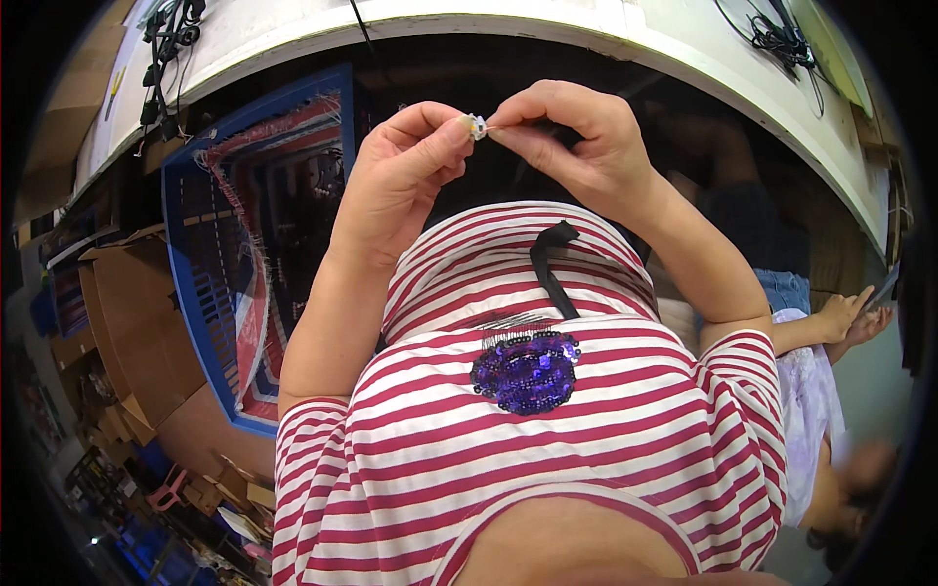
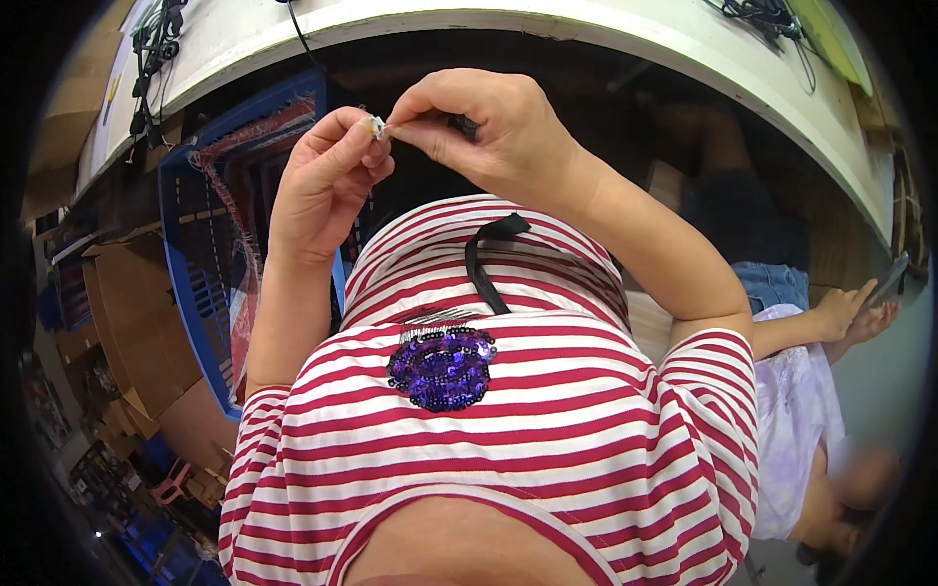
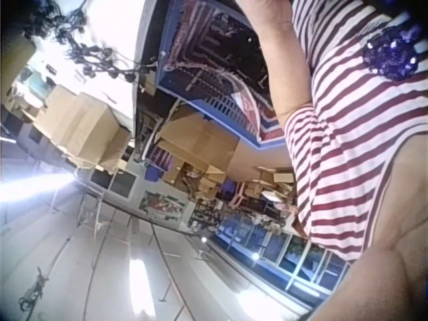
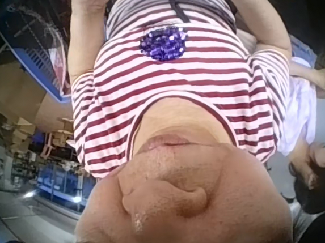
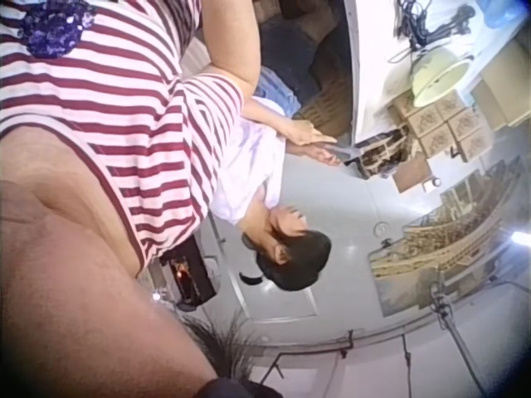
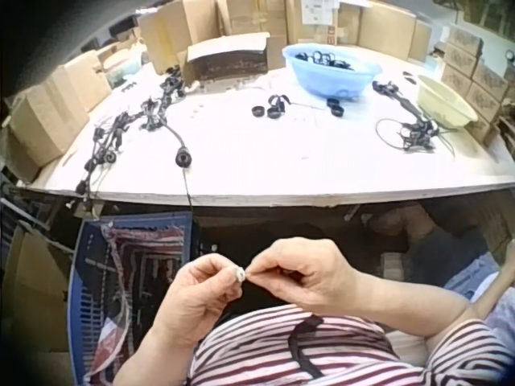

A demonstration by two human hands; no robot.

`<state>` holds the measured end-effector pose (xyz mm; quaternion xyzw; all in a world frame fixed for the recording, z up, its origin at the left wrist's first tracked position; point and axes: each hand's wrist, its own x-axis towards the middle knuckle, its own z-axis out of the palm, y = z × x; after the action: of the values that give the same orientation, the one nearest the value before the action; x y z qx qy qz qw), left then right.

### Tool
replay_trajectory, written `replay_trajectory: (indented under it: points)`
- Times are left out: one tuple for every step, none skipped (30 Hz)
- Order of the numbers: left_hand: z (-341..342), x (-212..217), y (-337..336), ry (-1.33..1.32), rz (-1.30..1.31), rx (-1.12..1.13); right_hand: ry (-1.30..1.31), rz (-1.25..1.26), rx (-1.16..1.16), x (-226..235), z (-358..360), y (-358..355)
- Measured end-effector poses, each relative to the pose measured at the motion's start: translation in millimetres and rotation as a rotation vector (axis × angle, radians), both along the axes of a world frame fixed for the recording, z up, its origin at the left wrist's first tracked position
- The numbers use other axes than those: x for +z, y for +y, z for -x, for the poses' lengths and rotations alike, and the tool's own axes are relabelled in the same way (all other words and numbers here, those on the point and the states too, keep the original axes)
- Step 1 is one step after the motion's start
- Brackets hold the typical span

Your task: The person assembles small electronic components at a workbench. They pick up a black cylindrical device, apply adhesive from a tube to its interior, and insert a small circular part. The person then attaches a black cap to the device and places the finished unit on the table. This process is repeated for a second unit.

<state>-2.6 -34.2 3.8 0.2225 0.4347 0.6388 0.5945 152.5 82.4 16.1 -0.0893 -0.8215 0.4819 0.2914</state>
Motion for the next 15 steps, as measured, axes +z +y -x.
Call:
replay_trajectory:
  points:
    - [0.6,-1.5,0.2,0.048,-0.004,-0.02,-0.011,0.028,0.004,-1.0,-0.7,2.3]
    - [0.6,-2.4,0.7,0.095,-0.008,-0.04,-0.023,0.056,0.007,-2.2,-1.0,5.2]
    - [-1.2,3.7,0.0,0.185,-0.011,-0.053,-0.035,0.085,0.009,-3.2,-1.6,7.0]
    - [-2.3,6.6,0.3,0.23,-0.005,-0.052,-0.052,0.097,0.009,-3.3,-2.0,7.6]
    - [-3.1,8.5,0.7,0.274,0.001,-0.051,-0.068,0.109,0.01,-3.0,-1.9,8.1]
    - [-2.4,9.5,1.1,0.321,0.005,-0.046,-0.083,0.118,0.014,-2.4,-0.4,8.8]
    - [-2.2,9.1,1.8,0.312,-0.005,-0.033,-0.07,0.089,-0.015,-2.8,0.0,8.7]
    - [-2.5,8.1,2.7,0.304,-0.014,-0.02,-0.058,0.061,-0.044,-3.9,-0.4,8.1]
    - [-3.0,6.8,3.2,0.293,-0.024,-0.004,-0.047,0.031,-0.07,-4.9,-1.1,8.0]
    - [-2.7,5.3,3.8,0.288,-0.035,0.011,-0.056,-0.02,-0.088,-6.1,-2.3,9.3]
    - [-2.0,3.6,4.8,0.283,-0.045,0.026,-0.064,-0.072,-0.106,-7.3,-4.1,11.2]
    - [-2.4,2.0,5.7,0.278,-0.055,0.038,-0.074,-0.122,-0.126,-8.5,-6.3,12.0]
    - [-4.6,1.0,6.6,0.274,-0.054,0.078,-0.066,-0.144,-0.15,-8.6,-8.3,10.5]
    - [-5.4,0.0,6.2,0.283,-0.05,0.095,-0.02,-0.143,-0.168,-9.6,-8.7,8.2]
    - [-5.6,-0.4,6.3,0.294,-0.049,0.111,0.029,-0.142,-0.189,-11.0,-7.6,5.7]
